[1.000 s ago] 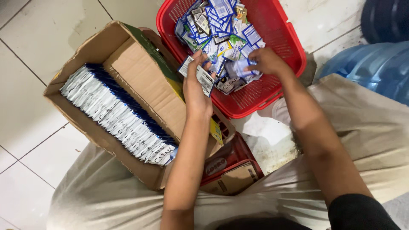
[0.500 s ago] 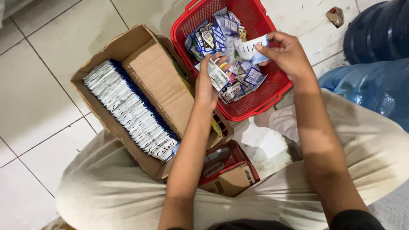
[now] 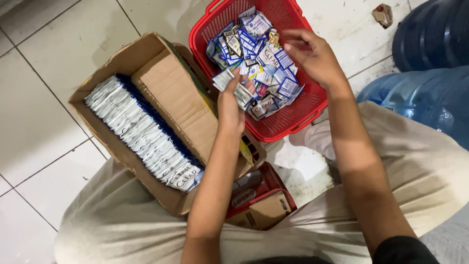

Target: The person sorts various shampoo and conditioner packets from a red plastic basket and organizes them into rows within a cardboard box while sitting on the floor.

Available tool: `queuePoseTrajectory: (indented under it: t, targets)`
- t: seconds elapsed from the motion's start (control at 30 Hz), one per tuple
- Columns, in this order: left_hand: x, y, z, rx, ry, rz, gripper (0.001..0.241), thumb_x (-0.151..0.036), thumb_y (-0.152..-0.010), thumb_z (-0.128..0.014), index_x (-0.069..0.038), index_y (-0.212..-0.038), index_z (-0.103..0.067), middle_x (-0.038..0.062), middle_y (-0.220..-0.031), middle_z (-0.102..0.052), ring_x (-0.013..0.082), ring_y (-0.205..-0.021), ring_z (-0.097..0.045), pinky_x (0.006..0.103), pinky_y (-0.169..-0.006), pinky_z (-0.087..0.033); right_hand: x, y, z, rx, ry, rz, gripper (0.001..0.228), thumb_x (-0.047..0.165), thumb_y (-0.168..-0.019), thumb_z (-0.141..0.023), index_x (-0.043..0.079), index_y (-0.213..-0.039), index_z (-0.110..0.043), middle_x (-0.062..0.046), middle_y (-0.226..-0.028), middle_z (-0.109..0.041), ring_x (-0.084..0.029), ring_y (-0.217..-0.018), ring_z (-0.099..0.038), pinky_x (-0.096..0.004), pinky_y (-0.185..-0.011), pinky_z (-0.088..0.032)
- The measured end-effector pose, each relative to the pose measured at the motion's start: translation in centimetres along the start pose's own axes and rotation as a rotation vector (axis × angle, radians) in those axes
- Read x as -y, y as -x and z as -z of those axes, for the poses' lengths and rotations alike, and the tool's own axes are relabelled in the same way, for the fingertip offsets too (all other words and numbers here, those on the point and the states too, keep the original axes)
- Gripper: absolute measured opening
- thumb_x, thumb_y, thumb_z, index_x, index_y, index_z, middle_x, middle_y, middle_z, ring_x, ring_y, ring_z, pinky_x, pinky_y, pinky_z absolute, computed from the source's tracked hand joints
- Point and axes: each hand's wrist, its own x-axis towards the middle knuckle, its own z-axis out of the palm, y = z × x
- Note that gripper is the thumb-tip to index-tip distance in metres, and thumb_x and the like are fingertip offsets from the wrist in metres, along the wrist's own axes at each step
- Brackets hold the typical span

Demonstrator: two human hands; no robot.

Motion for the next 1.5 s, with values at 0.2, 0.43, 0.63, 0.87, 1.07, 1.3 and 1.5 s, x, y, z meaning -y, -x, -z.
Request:
queuePoseTrajectory:
  t: [0.2,0.43,0.63,0.87,1.07,1.3,1.5]
  targets:
    - [-2.8,3.0,-4.0,-0.034,-0.092,0.026,0.063,-0.009,-0.090,-0.066,-0.021,-0.146,-0.039,0.013,-0.116,-0.068,0.0272,-0.094,-0.072,0.0419,-0.076,-0.063,-22.0,-5.2,-3.3,0.059,0.333,-0.203,0.045,0.020,-0.094,-0.071,0.002,-0.135,-0.064,-0.017,-0.132,-0.071,-0.027,-0.116,-0.071,-0.036,-0.099,-0.056]
    - [-3.7,3.5,-5.2,-0.073,-0.036,0.058,0.046,-0.011,-0.092,-0.066,-0.013,-0.131,-0.041,0.016,-0.119,-0.069,0.0320,-0.105,-0.073,0.0458,-0.083,-0.064,-26.6,-4.8,-7.6,-0.028,0.632,0.022,0.097,0.017,-0.075,-0.088,-0.005,-0.157,-0.039,-0.024,-0.148,-0.044,-0.043,-0.137,-0.038,-0.051,-0.114,-0.032]
    - [-3.4,3.5,-5.0,-0.097,-0.047,0.093,0.046,-0.011,-0.092,-0.065,-0.013,-0.130,-0.039,0.018,-0.117,-0.068,0.0336,-0.104,-0.073,0.0462,-0.083,-0.063,-23.8,-4.4,-6.8,-0.074,0.608,-0.082,0.074,0.016,-0.066,-0.092,0.001,-0.130,-0.059,-0.023,-0.134,-0.049,-0.044,-0.125,-0.043,-0.050,-0.106,-0.039]
    - [-2.6,2.7,-4.0,0.015,-0.033,0.038,0.041,-0.016,-0.094,-0.063,-0.011,-0.129,-0.042,0.019,-0.118,-0.069,0.0336,-0.104,-0.073,0.0467,-0.084,-0.064,-19.3,-4.2,-5.3,-0.106,-0.117,-0.251,0.025,0.020,-0.098,-0.068,0.005,-0.118,-0.068,-0.003,-0.098,-0.073,-0.014,-0.079,-0.065,-0.033,-0.064,-0.055]
    - [-2.0,2.3,-4.0,0.025,-0.121,0.021,0.043,-0.033,-0.098,-0.066,-0.010,-0.128,-0.045,0.016,-0.124,-0.066,0.0270,-0.110,-0.069,0.0440,-0.084,-0.061,-1.3,-0.5,-4.0,-0.105,-0.310,-0.050,0.025,0.016,-0.103,-0.072,0.002,-0.124,-0.072,-0.002,-0.106,-0.077,-0.004,-0.091,-0.069,-0.019,-0.078,-0.055]
    - [-1.5,2.4,-4.0,0.080,-0.348,-0.195,0.052,-0.032,-0.103,-0.069,-0.009,-0.142,-0.043,0.015,-0.127,-0.068,0.0205,-0.118,-0.066,0.0286,-0.098,-0.054,7.7,5.1,-5.7,0.252,0.302,0.392,0.024,0.014,-0.101,-0.073,-0.003,-0.117,-0.073,-0.014,-0.116,-0.074,-0.014,-0.100,-0.069,-0.027,-0.086,-0.054]
    - [-2.3,2.8,-3.7,-0.005,-0.097,-0.176,0.044,-0.012,-0.094,-0.066,-0.014,-0.135,-0.049,0.013,-0.114,-0.066,0.0220,-0.094,-0.065,0.0333,-0.073,-0.057,-3.3,2.1,-2.7,0.233,-0.101,-0.103,0.014,0.015,-0.103,-0.071,0.006,-0.112,-0.077,-0.010,-0.105,-0.078,-0.018,-0.090,-0.072,-0.033,-0.085,-0.058]
